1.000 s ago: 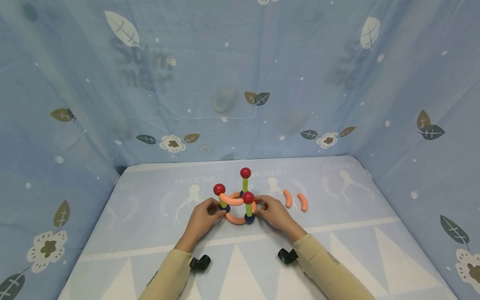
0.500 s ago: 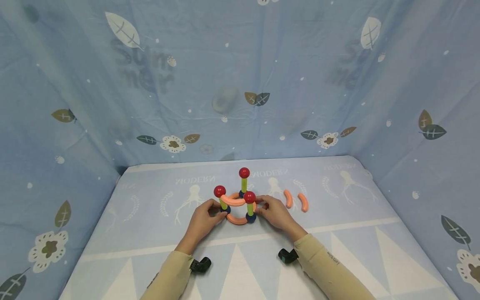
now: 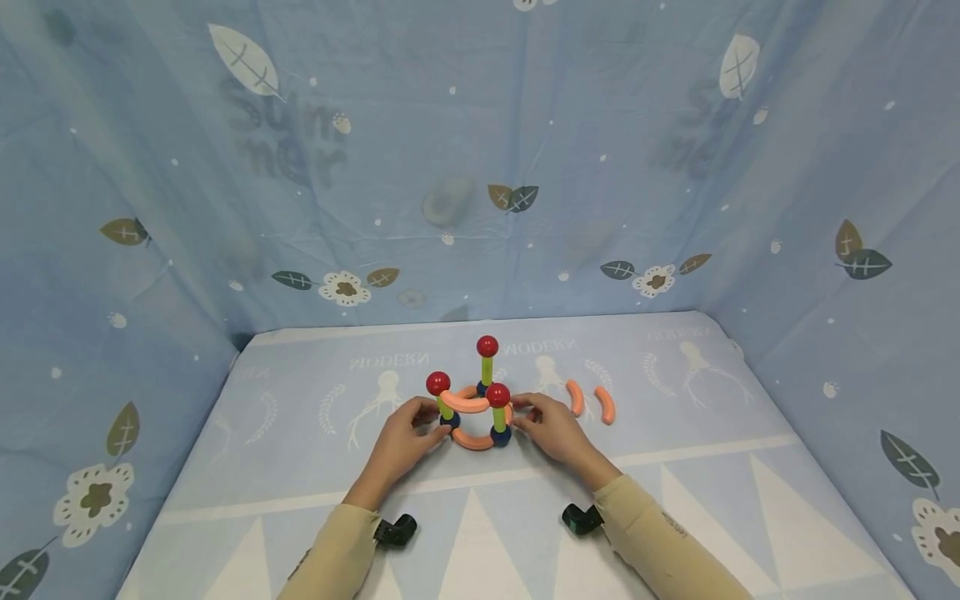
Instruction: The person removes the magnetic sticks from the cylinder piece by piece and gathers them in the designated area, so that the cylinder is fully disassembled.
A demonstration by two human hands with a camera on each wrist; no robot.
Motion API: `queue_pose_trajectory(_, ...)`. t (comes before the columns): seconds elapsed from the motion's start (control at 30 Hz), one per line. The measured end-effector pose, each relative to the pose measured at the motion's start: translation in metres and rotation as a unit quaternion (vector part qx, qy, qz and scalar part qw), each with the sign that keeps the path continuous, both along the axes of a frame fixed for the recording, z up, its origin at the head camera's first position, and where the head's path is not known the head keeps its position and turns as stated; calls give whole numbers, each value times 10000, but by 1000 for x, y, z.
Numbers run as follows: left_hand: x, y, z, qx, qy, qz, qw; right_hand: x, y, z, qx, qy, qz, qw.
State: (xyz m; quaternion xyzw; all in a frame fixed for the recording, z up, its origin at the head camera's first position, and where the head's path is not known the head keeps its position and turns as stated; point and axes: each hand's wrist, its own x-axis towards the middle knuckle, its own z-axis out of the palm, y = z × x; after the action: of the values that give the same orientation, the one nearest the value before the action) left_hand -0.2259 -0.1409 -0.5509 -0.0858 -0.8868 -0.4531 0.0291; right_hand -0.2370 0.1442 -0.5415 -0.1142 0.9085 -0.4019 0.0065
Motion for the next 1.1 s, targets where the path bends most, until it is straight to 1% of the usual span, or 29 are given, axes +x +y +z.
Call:
queue_pose_trajectory(0.07, -1, -2, 1, 37, 30, -65, 10000, 2, 1, 1, -61, 55, 5, 10000)
queue_pose_trajectory(0.2, -2, -7, 4, 244, 295, -157, 9991, 5, 3, 8, -255, 67, -16, 9997)
queue_pose_trajectory(0.27, -2, -9, 6, 416, 455, -131, 9980, 6, 3, 12, -366, 116, -4, 9993)
queue_pose_trajectory(0.37, -4, -11, 11, 658, 659, 43, 9956, 9, 3, 21, -588, 142, 77, 9981)
queue_pose_trajectory(0.5, -4, -10, 23, 945, 1096, 216, 9892, 12, 2, 33, -910, 144, 266, 9954)
queue_pose_trajectory(0.57, -4, -8, 30, 1055, 1315, 208, 9855, 14, 2, 40, -1024, 164, 361, 9940)
queue_pose_trajectory(0.67, -2, -5, 41, 1166, 1534, 142, 9812, 16, 0, 48, -1129, 213, 548, 9919)
queue_pose_trajectory(0.8, 1, -1, 54, 1274, 1774, -95, 9758, 17, 0, 56, -1219, 375, 847, 9882)
queue_pose_trajectory(0.9, 3, 3, 64, 1210, 1923, -399, 9730, 18, 1, 61, -1287, 513, 1055, 9847)
queue_pose_trajectory(1.0, 5, 8, 71, 948, 2037, -761, 9715, 18, 0, 63, -1390, 633, 1236, 9805)
queue_pose_trajectory(1.1, 6, 12, 75, 641, 2204, -1137, 9666, 17, -2, 65, -1530, 796, 1390, 9752)
